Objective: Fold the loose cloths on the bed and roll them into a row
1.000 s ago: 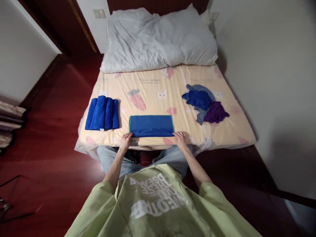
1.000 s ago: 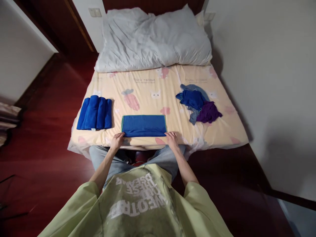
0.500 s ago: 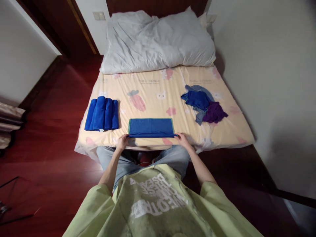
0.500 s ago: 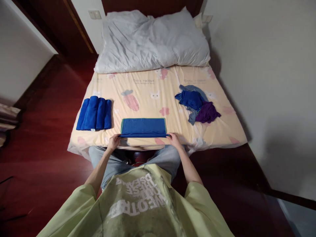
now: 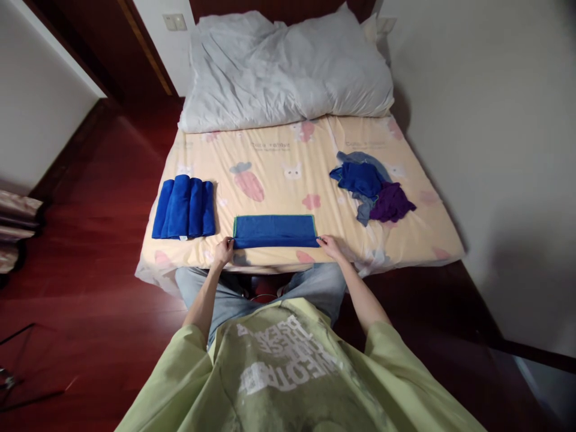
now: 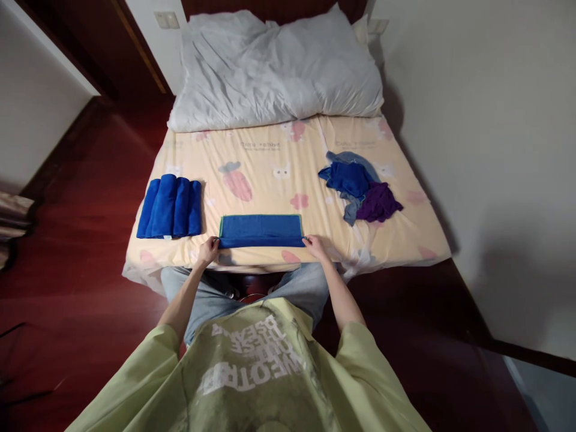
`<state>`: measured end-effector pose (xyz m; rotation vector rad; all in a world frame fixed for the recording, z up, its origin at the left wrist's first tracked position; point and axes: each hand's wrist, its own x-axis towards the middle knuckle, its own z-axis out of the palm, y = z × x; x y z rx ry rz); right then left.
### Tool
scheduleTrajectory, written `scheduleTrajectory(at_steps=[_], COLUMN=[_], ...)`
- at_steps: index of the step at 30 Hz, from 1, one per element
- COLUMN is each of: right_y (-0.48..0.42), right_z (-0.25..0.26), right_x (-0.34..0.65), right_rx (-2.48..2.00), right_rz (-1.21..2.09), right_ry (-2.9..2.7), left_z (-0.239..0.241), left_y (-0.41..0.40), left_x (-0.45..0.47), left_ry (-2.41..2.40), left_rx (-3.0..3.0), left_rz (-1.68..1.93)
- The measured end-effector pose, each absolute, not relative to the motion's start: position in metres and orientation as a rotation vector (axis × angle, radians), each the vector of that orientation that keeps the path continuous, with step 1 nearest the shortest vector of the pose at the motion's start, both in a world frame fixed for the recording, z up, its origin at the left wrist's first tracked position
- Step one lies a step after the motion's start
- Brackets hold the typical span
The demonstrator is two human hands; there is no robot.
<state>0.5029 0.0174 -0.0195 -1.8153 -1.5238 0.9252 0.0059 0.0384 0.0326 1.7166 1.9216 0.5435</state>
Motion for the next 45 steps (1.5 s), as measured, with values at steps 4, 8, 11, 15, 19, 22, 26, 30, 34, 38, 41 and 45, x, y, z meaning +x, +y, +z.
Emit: scheduleTrajectory(at_steps=[4, 8, 11, 15, 19, 22, 26, 30, 34, 38, 41, 45], right_y=[0.021, 0.022, 0.021, 0.015, 0.009, 0.005, -0.003, -0.012, -0.019, -0.018, -0.013, -0.003], right_z=[-0.016, -0.009, -0.004, 0.003, 0.009, 0.013, 0.019, 0.024, 0.025, 0.024, 0.023, 0.024], right_x=[0.502, 0.498, 0.494, 0.488, 0.484, 0.481, 0.475, 0.471, 0.472, 0.473, 0.473, 0.477], right_rx=[-1.851, -1.868, -1.870, -1.894, -1.961, -1.972, -1.878, -1.731, -1.630, -1.637, -1.669, -1.683], right_rz=[0.905, 0.871, 0.836, 0.787, 0.701, 0.614, 0.351, 0.263, 0.355, 0.369, 0.380, 0.423], right_ry=[-1.521, -1.510, -1.500, -1.484, -1.518, -1.587, -1.780, -2.056, -2.177, -2.155, -2.117, -2.084], left_z=[0.030, 0.027, 0.024, 0.021, 0.020, 0.020, 0.024, 0.026, 0.022, 0.017, 0.017, 0.021], left_y=[0.044, 0.049, 0.050, 0.048, 0.041, 0.037, 0.033, 0.029, 0.022, 0.020, 0.024, 0.033], left_x=[0.004, 0.003, 0.006, 0.010, 0.011, 0.013, 0.018, 0.015, 0.005, 0.001, 0.002, 0.003], left_ry=[1.930, 1.920, 1.931, 1.942, 1.915, 1.936, 1.989, 1.867, 1.489, 1.445, 1.488, 1.512], left_rx=[1.758, 1.813, 1.838, 1.884, 2.016, 2.022, 2.048, 2.173, 2.287, 2.295, 2.272, 2.220], left_rz=[0.551, 0.577, 0.586, 0.602, 0.629, 0.624, 0.596, 0.633, 0.590, 0.581, 0.587, 0.600])
